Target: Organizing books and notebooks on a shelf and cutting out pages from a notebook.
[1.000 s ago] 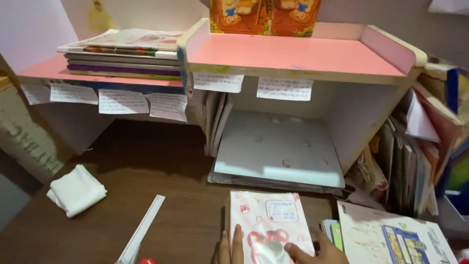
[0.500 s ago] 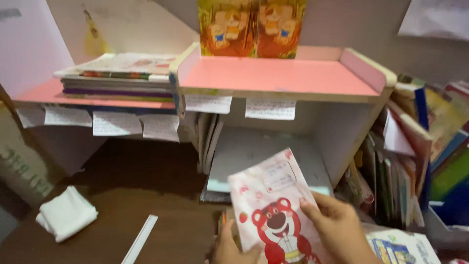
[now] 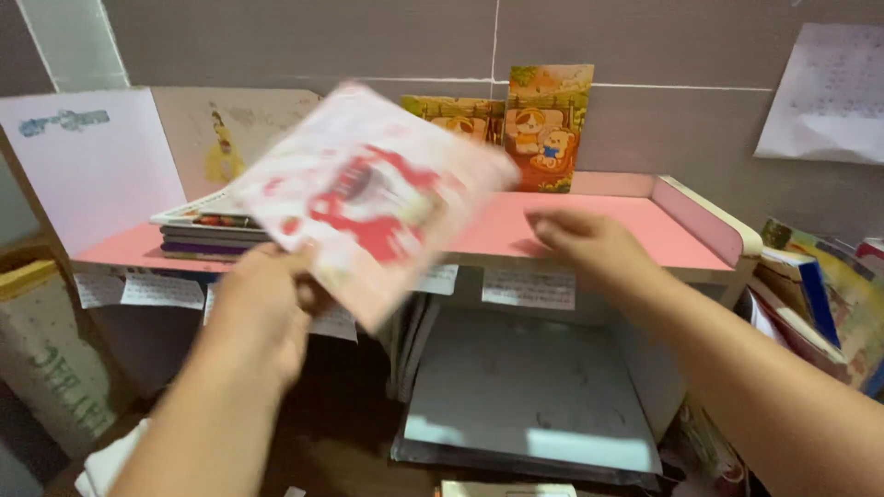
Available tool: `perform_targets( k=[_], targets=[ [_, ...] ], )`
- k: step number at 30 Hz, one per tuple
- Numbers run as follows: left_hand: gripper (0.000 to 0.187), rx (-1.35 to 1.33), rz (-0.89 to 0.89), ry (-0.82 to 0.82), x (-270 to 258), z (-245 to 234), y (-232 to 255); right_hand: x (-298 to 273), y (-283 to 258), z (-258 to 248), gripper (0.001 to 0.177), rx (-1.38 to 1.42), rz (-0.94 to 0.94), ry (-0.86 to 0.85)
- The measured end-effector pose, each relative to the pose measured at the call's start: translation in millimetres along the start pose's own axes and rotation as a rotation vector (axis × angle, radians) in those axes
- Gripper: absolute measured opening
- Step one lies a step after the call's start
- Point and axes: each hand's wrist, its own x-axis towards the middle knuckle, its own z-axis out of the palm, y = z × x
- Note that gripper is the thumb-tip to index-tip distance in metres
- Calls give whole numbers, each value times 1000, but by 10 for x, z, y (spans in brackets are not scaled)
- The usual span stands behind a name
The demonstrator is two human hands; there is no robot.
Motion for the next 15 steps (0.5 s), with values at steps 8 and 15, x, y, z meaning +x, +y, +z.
perform_targets(
  k=[8, 15],
  targets=[
    [56, 17, -55, 225, 1345, -276, 310, 293, 370, -37, 25, -405, 117, 67],
    [48, 473, -256, -58, 1989, -392, 87, 327, 379, -90, 26, -435, 118, 33]
  ],
)
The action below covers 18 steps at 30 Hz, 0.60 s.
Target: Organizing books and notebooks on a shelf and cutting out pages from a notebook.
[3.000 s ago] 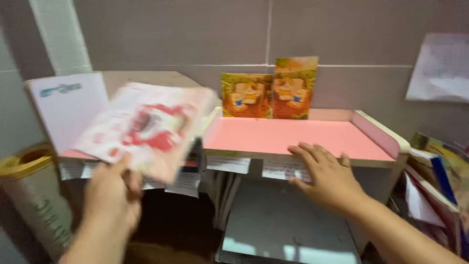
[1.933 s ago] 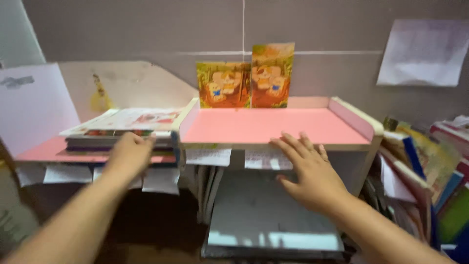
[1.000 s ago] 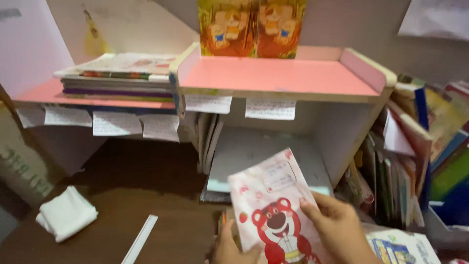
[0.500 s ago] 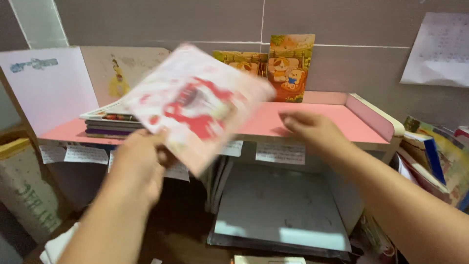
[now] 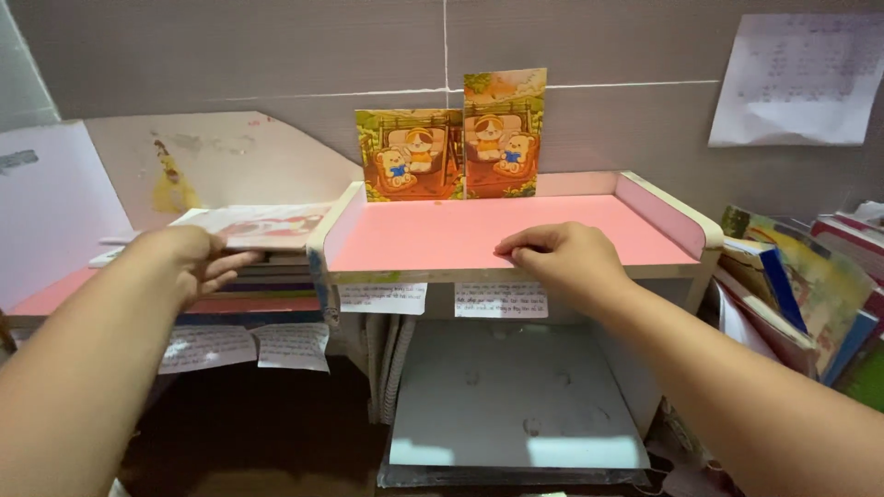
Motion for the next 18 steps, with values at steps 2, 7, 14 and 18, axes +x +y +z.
perform_targets(
  k=[2, 7, 14, 18],
  targets=[
    [42, 134, -9, -35, -20, 88, 62, -22, -22, 3, 25, 5, 3, 0],
    [27, 349, -93, -61, 328, 143, -15, -17, -32, -1, 25, 25, 9, 5],
    [38, 129, 251, 224, -142, 307, -135, -170, 16, -12, 29, 48, -121, 5],
    [24, 207, 443, 75, -1448, 619, -291, -685, 346, 262, 47, -86, -888, 485]
  ],
)
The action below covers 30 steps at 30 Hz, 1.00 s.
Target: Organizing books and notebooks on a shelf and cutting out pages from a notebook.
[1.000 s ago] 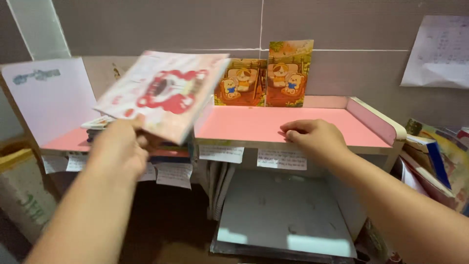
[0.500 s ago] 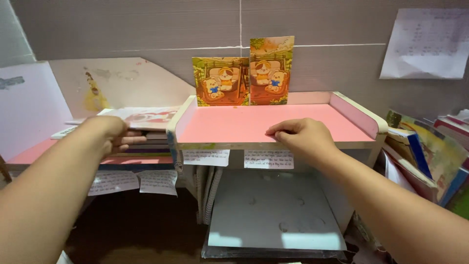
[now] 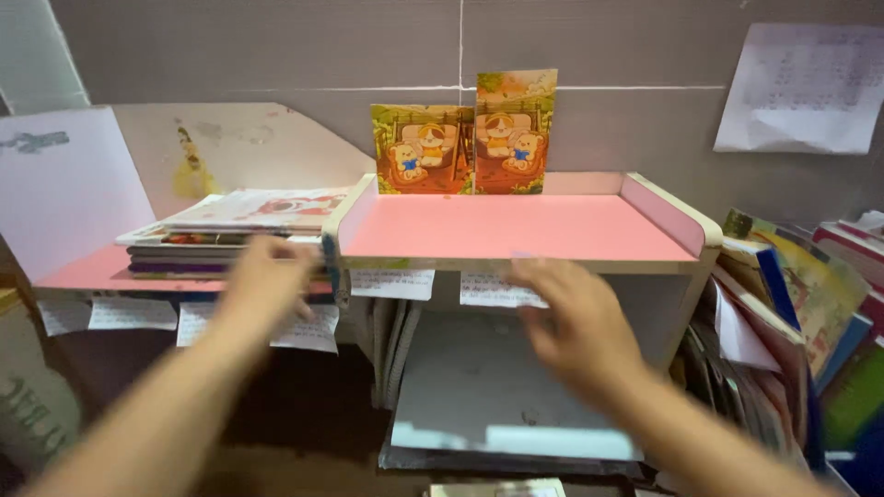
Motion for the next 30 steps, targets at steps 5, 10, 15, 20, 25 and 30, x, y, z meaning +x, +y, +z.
perform_targets(
  k=[5, 10, 15, 20, 25, 30],
  targets=[
    [49, 471, -106, -425, -1762, 744, -481, -1928, -509, 146, 68, -8, 513, -482],
    [113, 943, -192, -680, -2829, 1662, -2132, -3422, -523, 375, 107, -165, 1244, -995],
    [109, 834, -203, -651, -3112, 1735, -2169, -2726, -683, -50, 51, 186, 1673, -1039],
    [107, 790, -349, -666, -3024, 1709, -1557, -2065, -648, -424, 38, 536, 1883, -278],
    [50, 280, -345, -554, -2728, 1545, -1009, -719, -644, -901, 39, 475, 1786, -396],
    [27, -856, -250, -289, -2042, 939, -500, -3, -604, -834, 35, 820, 1522, -210]
  ],
)
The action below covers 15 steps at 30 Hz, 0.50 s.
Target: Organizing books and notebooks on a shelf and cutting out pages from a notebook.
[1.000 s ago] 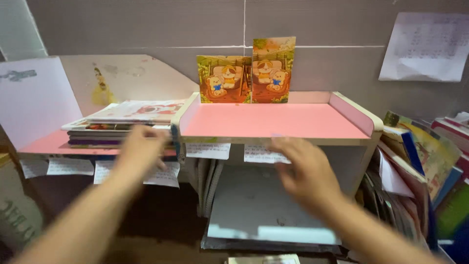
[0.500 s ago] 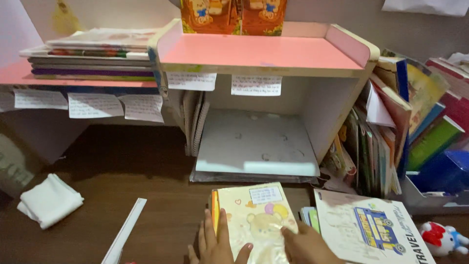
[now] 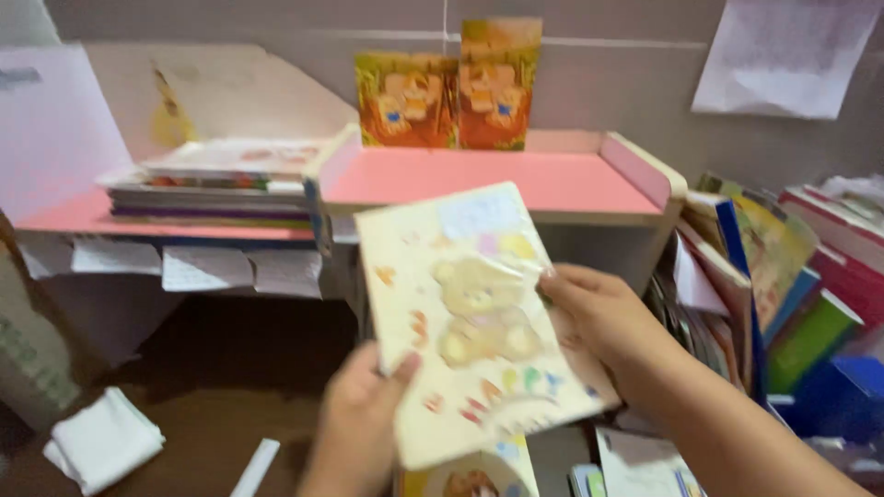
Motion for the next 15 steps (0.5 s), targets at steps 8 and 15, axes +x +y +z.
perform_targets(
  k=[8, 15],
  targets=[
    [36, 86, 334, 461, 589, -221, 1306, 790, -247, 28, 60, -1298, -569, 102],
    [47, 344, 478, 933, 1669, -636, 1526, 852, -213, 8, 73, -1379, -627, 95]
  ],
)
